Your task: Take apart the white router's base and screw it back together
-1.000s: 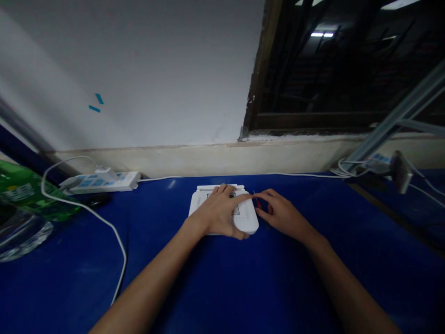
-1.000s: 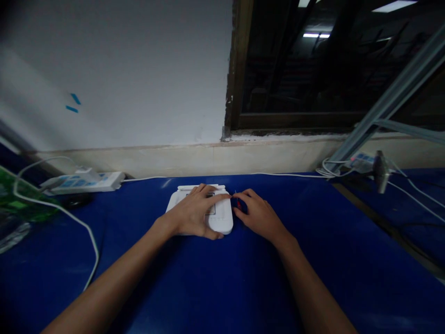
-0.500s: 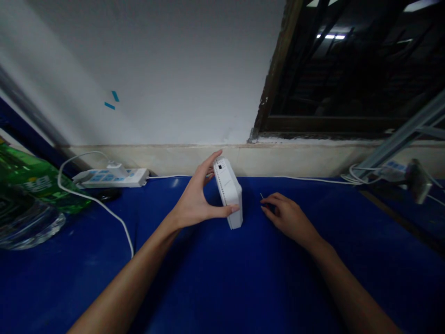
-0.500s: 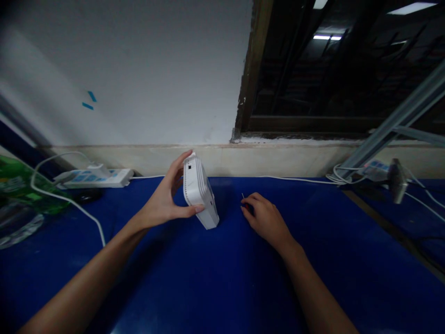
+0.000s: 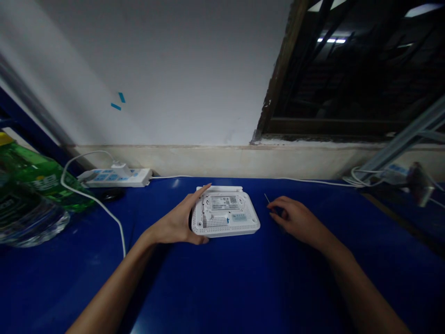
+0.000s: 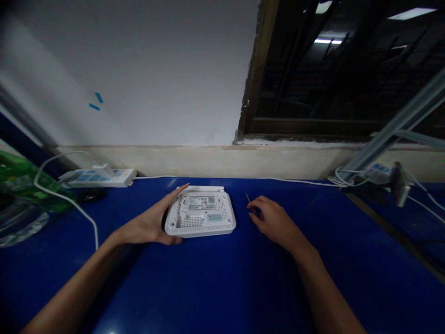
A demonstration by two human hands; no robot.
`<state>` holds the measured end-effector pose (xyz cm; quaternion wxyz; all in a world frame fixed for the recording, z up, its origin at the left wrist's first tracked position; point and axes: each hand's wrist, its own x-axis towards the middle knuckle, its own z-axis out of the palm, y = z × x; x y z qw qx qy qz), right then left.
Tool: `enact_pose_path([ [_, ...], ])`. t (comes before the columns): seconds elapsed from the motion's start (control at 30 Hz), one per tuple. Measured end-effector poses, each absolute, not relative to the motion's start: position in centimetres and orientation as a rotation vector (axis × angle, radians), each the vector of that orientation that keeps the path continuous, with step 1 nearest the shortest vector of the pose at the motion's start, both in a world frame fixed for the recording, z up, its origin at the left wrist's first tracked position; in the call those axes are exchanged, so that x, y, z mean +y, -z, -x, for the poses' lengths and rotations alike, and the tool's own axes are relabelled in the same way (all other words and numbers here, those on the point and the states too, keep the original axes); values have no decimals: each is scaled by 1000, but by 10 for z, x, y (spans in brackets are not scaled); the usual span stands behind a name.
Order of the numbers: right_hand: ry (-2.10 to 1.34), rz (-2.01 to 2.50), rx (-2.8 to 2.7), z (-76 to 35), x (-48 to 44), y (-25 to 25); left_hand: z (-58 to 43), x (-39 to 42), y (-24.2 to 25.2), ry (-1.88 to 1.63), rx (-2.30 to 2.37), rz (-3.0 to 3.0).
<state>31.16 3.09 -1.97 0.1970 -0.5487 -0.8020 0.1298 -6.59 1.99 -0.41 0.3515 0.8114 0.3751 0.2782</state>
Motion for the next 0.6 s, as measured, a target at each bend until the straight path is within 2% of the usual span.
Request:
enact_pose_path([
  [0.17, -495, 1580, -2032, -317, 38, 20, 66, 19, 5, -607, 1105, -2318],
  [0.4, -628, 1464, -1820, -316, 47, 31, 72, 18, 3, -522, 1149, -2327],
  [0.6, -762, 1259, -1616, -298, 41, 19, 51, 13, 8, -675, 1264, -2430],
])
